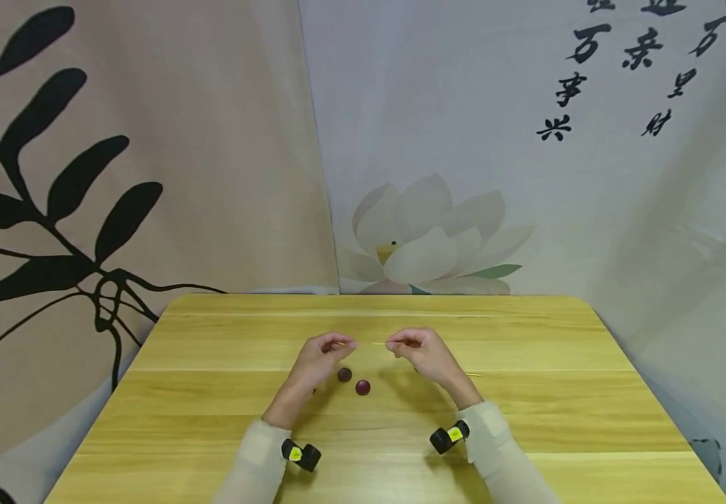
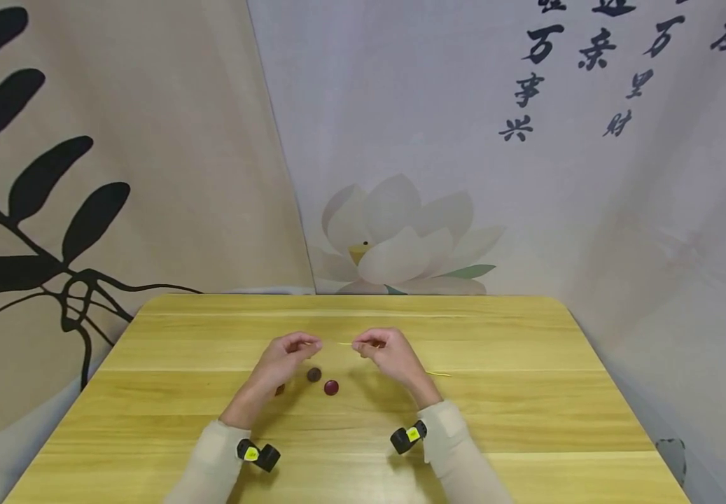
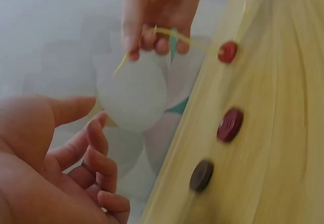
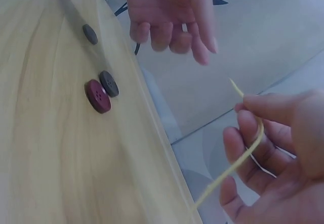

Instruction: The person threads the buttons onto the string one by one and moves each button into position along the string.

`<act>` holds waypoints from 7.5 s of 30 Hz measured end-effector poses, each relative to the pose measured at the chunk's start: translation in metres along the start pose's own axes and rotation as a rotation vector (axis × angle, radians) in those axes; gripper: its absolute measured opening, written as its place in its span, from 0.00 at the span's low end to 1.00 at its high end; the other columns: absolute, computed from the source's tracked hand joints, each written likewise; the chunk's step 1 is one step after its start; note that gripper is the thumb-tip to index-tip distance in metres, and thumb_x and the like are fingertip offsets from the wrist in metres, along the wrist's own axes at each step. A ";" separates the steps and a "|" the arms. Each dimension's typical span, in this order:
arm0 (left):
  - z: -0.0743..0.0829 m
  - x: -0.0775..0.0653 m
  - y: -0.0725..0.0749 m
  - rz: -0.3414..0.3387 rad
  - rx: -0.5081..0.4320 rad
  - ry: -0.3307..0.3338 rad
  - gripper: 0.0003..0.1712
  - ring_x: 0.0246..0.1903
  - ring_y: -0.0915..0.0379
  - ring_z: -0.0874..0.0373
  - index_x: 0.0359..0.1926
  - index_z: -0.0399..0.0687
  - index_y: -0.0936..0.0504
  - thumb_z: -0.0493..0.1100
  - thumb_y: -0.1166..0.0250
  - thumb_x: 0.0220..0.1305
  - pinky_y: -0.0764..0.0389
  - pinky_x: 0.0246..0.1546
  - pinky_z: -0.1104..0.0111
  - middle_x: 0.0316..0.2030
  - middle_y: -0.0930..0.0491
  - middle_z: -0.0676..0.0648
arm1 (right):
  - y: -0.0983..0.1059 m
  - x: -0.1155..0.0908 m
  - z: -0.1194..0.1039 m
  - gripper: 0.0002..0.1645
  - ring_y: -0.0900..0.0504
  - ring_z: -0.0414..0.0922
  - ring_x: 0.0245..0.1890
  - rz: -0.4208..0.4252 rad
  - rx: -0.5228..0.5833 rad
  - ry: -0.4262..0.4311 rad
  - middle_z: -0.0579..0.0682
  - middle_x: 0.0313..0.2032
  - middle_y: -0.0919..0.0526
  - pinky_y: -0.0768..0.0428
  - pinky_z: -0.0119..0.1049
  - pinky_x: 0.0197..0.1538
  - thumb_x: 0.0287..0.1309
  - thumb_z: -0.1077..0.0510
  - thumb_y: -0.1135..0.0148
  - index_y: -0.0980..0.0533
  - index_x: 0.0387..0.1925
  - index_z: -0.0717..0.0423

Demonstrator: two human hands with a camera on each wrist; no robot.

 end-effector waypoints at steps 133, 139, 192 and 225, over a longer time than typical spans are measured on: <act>-0.042 -0.015 0.071 -0.103 0.459 -0.333 0.05 0.31 0.24 0.65 0.35 0.51 0.09 0.42 0.31 0.64 0.22 0.33 0.72 0.30 0.18 0.56 | 0.040 0.001 0.090 0.12 0.17 0.46 0.38 0.137 0.268 -0.212 0.56 0.38 0.14 0.22 0.37 0.45 0.61 0.61 0.34 0.18 0.41 0.67; -0.041 -0.012 0.075 -0.033 0.451 -0.321 0.04 0.30 0.23 0.63 0.34 0.50 0.09 0.41 0.30 0.62 0.22 0.32 0.73 0.31 0.16 0.54 | 0.039 0.002 0.073 0.12 0.17 0.51 0.43 0.157 0.199 -0.206 0.57 0.41 0.14 0.21 0.41 0.47 0.63 0.58 0.35 0.16 0.42 0.63; 0.023 0.003 0.024 0.199 0.109 -0.250 0.08 0.21 0.32 0.60 0.35 0.45 0.09 0.44 0.31 0.64 0.32 0.22 0.73 0.26 0.16 0.45 | 0.019 -0.007 -0.016 0.03 0.23 0.45 0.31 0.213 -0.023 0.008 0.49 0.33 0.15 0.27 0.33 0.36 0.62 0.60 0.34 0.15 0.35 0.54; 0.026 0.003 -0.015 0.171 0.034 -0.203 0.09 0.14 0.37 0.63 0.30 0.50 0.08 0.47 0.30 0.63 0.34 0.17 0.73 0.26 0.14 0.45 | 0.005 -0.024 -0.062 0.03 0.22 0.49 0.35 0.178 -0.012 0.052 0.58 0.31 0.16 0.30 0.42 0.45 0.61 0.66 0.36 0.18 0.34 0.65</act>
Point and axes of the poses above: each hand's wrist, its own x-axis towards the middle knuckle, its own y-axis out of the back of the hand, z = x × y, the point moved 9 cm from there along x, towards the middle knuckle
